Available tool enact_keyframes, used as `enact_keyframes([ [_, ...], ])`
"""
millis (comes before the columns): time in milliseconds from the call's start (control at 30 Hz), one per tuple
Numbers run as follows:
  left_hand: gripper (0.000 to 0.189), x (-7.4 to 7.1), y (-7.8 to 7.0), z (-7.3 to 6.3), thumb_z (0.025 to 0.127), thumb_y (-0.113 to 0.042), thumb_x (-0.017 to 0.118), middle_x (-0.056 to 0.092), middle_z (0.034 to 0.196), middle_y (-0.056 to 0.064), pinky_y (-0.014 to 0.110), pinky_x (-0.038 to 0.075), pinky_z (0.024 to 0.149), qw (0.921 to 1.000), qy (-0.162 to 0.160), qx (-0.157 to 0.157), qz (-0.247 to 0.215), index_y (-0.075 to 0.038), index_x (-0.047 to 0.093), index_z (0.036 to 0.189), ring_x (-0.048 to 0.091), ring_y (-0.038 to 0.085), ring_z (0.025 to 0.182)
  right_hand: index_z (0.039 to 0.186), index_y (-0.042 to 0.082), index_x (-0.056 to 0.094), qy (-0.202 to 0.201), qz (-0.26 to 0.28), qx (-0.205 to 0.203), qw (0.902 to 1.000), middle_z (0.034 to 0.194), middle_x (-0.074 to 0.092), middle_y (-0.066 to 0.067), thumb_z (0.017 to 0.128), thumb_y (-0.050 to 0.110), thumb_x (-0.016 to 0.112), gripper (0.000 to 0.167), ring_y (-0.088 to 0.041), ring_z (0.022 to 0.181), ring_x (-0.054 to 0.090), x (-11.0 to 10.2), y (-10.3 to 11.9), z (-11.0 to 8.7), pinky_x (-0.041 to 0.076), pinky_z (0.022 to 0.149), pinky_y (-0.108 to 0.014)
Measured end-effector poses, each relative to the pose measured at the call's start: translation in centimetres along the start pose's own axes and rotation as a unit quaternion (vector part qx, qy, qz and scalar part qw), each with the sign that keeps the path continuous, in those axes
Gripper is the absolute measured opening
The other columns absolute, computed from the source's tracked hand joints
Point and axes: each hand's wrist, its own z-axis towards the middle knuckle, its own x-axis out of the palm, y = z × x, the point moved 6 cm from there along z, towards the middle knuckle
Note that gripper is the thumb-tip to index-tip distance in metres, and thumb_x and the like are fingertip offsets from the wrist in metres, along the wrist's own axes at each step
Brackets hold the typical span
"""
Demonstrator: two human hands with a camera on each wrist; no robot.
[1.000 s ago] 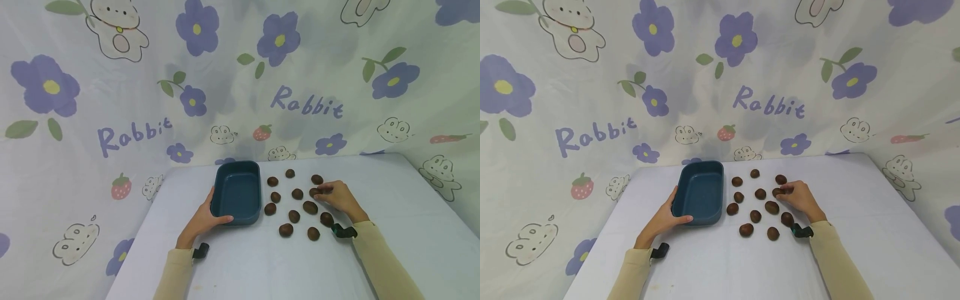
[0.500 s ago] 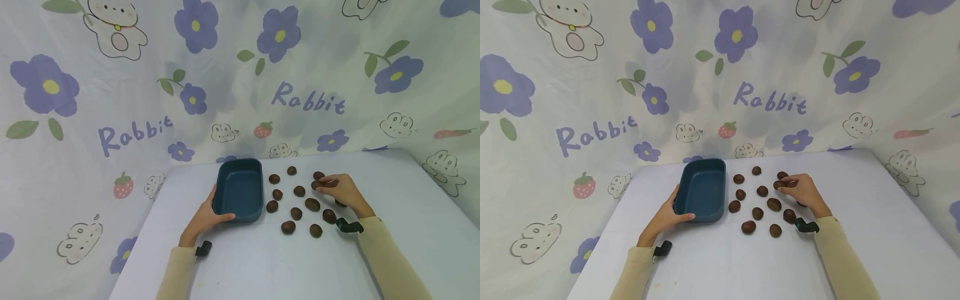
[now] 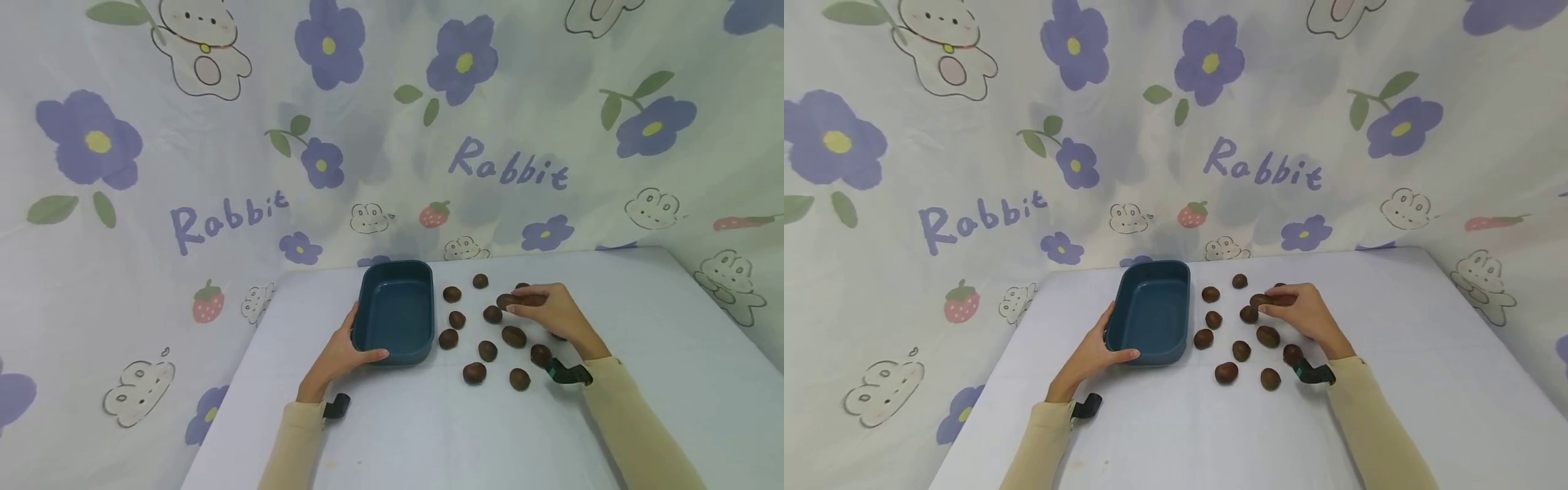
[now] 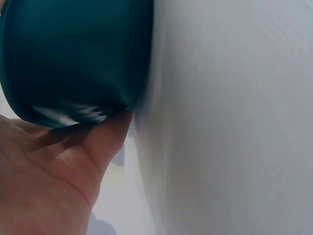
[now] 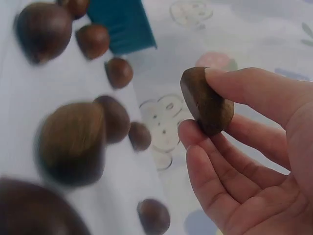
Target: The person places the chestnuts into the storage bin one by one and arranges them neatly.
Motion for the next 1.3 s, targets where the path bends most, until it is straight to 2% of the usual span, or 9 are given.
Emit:
enact_keyframes([
  [133,0.133,0.1,0.1,0.0,0.071,-0.057,0.091,0.012,0.175,0.014,0.067,0.026,0.124,1.0,0.002,-0.001,0.006,-0.029,0.003,0.168,0.019,0.041,0.16,0.127,0.006,0.073,-0.004,0.017,-0.016,0.9997,0.125,0.075,-0.014,0.088,0.041,0.083,0.053,-0.023,0.111,0.075,0.4,1.5,-0.1,0.057,0.093,-0.024],
  [233,0.133,0.1,0.1,0.0,0.072,-0.056,0.091,0.012,0.175,0.013,0.067,0.025,0.124,1.0,-0.001,0.002,0.004,-0.028,0.003,0.168,0.018,0.041,0.16,0.126,0.006,0.073,0.002,0.035,-0.03,0.9989,0.125,0.076,-0.014,0.088,0.039,0.083,0.051,-0.015,0.107,0.075,1.0,2.7,-0.1,0.055,0.09,-0.018],
  [333,0.133,0.2,0.1,0.1,0.073,-0.056,0.089,0.011,0.176,0.011,0.067,0.025,0.124,0.9999,0.0,0.01,0.004,-0.026,0.002,0.168,0.018,0.04,0.161,0.125,0.006,0.073,0.008,0.054,-0.039,0.9978,0.123,0.076,-0.013,0.088,0.037,0.084,0.05,-0.01,0.103,0.076,1.6,3.9,0.0,0.057,0.089,-0.019],
  [500,0.132,0.3,0.1,0.2,0.076,-0.058,0.087,0.007,0.176,0.008,0.066,0.024,0.125,0.9998,0.01,0.017,0.008,-0.025,-0.002,0.168,0.016,0.038,0.161,0.125,0.005,0.073,0.028,0.08,-0.052,0.9951,0.121,0.077,-0.014,0.089,0.035,0.083,0.048,-0.02,0.107,0.076,2.9,5.8,0.3,0.06,0.091,-0.026],
  [633,0.132,0.3,-0.1,0.1,0.076,-0.057,0.087,0.007,0.176,0.008,0.066,0.024,0.125,0.9997,0.013,0.018,0.008,-0.026,-0.003,0.168,0.016,0.039,0.161,0.126,0.006,0.073,0.04,0.081,-0.059,0.9941,0.124,0.075,-0.014,0.09,0.034,0.082,0.047,-0.028,0.113,0.074,4.0,7.2,0.6,0.061,0.094,-0.034],
  [867,0.134,0.2,-0.1,0.0,0.077,-0.058,0.086,0.008,0.176,0.01,0.066,0.024,0.125,0.9995,0.016,0.02,0.018,-0.023,-0.005,0.168,0.018,0.04,0.161,0.124,0.005,0.074,0.053,0.086,-0.079,0.9917,0.119,0.076,-0.015,0.09,0.029,0.082,0.042,-0.029,0.109,0.075,6.0,9.5,0.9,0.062,0.093,-0.04],
  [1033,0.134,0.3,-0.1,0.1,0.076,-0.06,0.086,0.008,0.176,0.01,0.066,0.024,0.125,0.9994,0.017,0.023,0.017,-0.024,-0.005,0.168,0.018,0.039,0.161,0.121,0.004,0.075,0.052,0.09,-0.1,0.9896,0.115,0.077,-0.016,0.09,0.024,0.082,0.037,-0.027,0.103,0.076,7.4,10.7,1.3,0.062,0.09,-0.037],
  [1300,0.133,0.4,-0.1,0.0,0.077,-0.059,0.086,0.01,0.176,0.009,0.067,0.025,0.124,0.9994,0.018,0.029,0.001,-0.024,-0.005,0.168,0.021,0.039,0.16,0.119,0.007,0.076,0.067,0.091,-0.109,0.9876,0.109,0.079,-0.012,0.088,0.028,0.084,0.039,-0.02,0.093,0.075,10.2,12.1,2.1,0.062,0.082,-0.031],
])
